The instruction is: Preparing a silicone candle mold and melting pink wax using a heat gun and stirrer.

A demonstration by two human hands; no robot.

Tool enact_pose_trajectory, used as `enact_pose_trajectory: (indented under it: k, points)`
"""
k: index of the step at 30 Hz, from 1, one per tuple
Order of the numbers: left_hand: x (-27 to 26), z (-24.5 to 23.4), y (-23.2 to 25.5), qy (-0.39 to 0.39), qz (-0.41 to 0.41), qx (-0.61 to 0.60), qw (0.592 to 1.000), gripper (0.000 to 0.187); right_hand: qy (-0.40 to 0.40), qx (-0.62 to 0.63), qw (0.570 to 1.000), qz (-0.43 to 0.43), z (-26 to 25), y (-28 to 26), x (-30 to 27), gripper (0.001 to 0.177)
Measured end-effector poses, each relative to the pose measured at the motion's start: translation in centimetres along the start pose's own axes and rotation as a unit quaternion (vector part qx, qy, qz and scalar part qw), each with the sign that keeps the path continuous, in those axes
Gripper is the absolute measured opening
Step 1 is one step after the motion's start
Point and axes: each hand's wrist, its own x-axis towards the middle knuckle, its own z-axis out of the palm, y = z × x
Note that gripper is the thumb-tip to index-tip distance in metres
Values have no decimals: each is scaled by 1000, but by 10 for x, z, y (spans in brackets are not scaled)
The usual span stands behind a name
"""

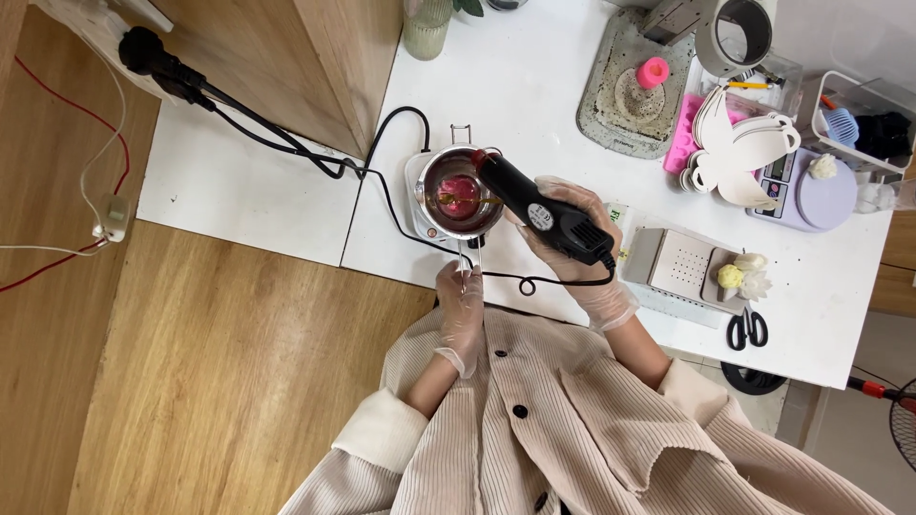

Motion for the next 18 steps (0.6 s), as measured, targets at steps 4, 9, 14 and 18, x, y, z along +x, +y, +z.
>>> enact_pose_trajectory:
  k: [4, 9, 14, 18]
  points:
    - [-22, -15, 90, 97, 179, 227, 952, 50, -5, 116, 991, 67, -3, 16, -11, 54]
    - [2, 1, 118, 63, 337, 416, 842, 36, 20, 162, 979, 118, -9, 16, -13, 53]
    - [35, 40, 134, 35, 474, 537, 697, 23, 44, 174, 979, 99, -21, 6, -5, 52]
    - [64, 66, 101, 35, 484, 539, 688, 5, 42, 156, 980, 114, -31, -6, 1, 52]
